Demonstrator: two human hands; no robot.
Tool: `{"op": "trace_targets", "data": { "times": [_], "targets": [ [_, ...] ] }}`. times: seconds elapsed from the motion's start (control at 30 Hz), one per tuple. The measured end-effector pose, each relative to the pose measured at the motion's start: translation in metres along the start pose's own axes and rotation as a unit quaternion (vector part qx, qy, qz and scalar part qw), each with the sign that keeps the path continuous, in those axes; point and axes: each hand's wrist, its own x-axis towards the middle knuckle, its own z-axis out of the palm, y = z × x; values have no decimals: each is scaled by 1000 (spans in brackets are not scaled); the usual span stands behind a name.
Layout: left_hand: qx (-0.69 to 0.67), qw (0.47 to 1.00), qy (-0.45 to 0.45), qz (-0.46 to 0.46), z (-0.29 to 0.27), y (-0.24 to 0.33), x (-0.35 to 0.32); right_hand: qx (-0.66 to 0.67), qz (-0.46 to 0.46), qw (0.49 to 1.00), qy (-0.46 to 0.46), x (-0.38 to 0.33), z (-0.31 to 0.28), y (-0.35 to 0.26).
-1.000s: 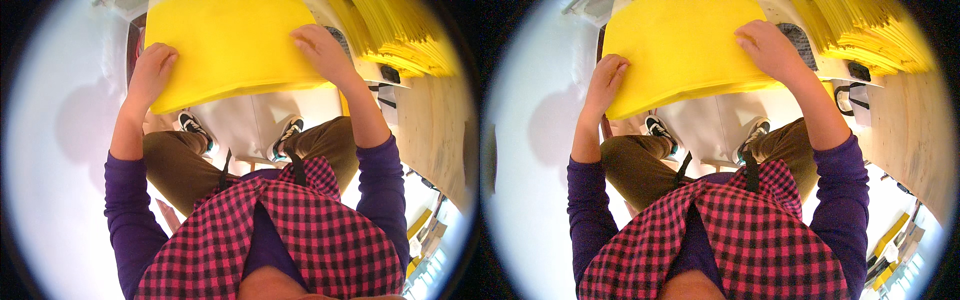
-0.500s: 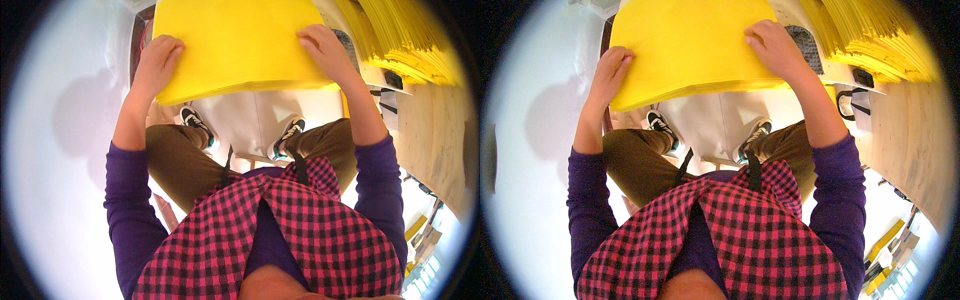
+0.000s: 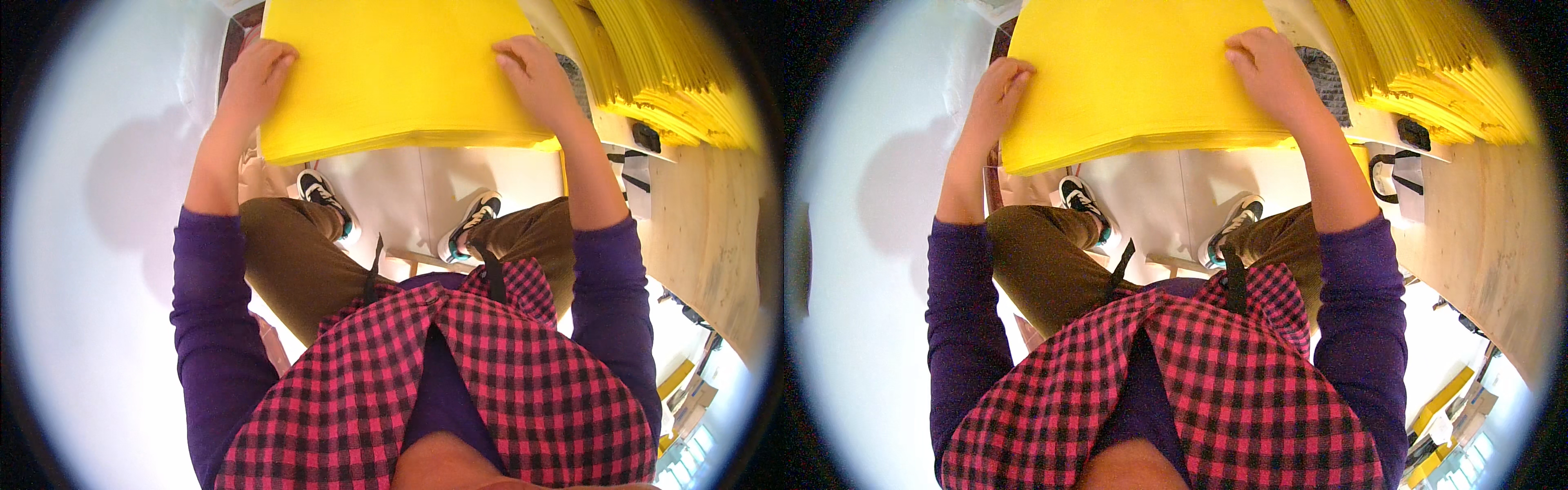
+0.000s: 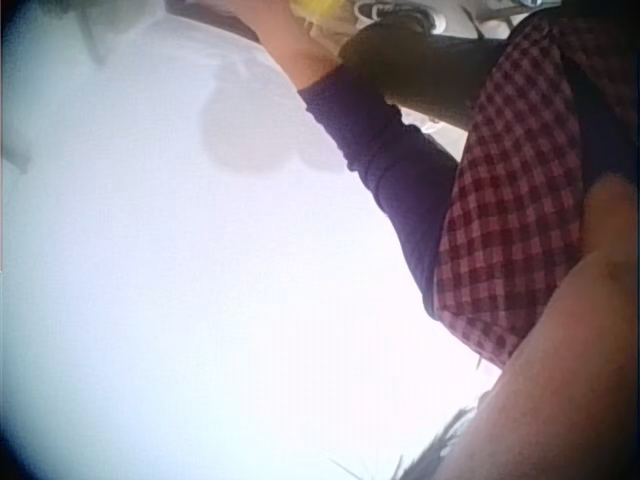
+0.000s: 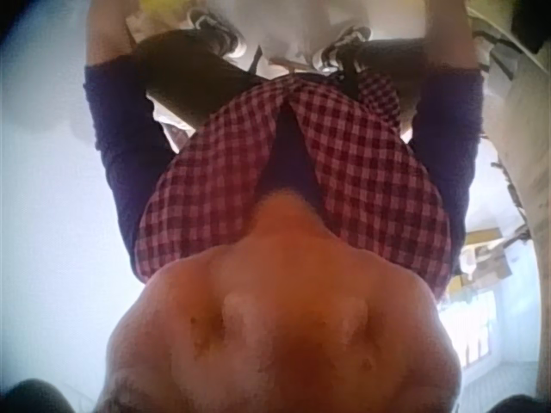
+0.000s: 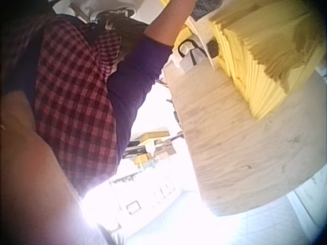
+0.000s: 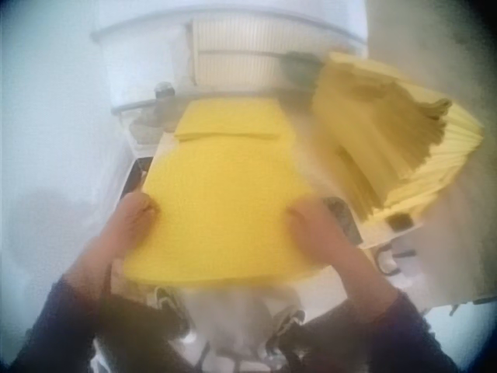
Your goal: The person folds multiple yellow foam sheets in half by hand and stacks them on a table. The person repeatedly picks up sheets, folds them, and places them into a growing pile.
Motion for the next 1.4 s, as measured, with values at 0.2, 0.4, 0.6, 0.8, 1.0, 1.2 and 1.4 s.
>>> {"op": "trace_targets", "data": {
  "times": [0.2,0.4,0.6,0.8,1.0,1.2,1.4],
  "targets": [
    [-3,1000,6,-12,-12,7,2,13,35,999,20,7,-9,5],
    [-22,999,-18,-30,-7,21,-14,-3,4,1000,-20,-14,-4,3],
    [6,1000,5,-13,-13,13,6,13,30,999,39,8,-7,10],
    [-20,999,-5,-28,-8,28,-20,14,-2,1000,-5,-25,-5,-3],
    [10,1000,25,-3,-10,19,0,34,42,998,41,1,-6,3],
    [-25,999,17,-31,-8,30,-19,-10,-22,999,30,-25,0,-5],
    [-35,997,35,-61,-12,38,-14,46,44,993,95,-14,-10,6]
  ]
}}
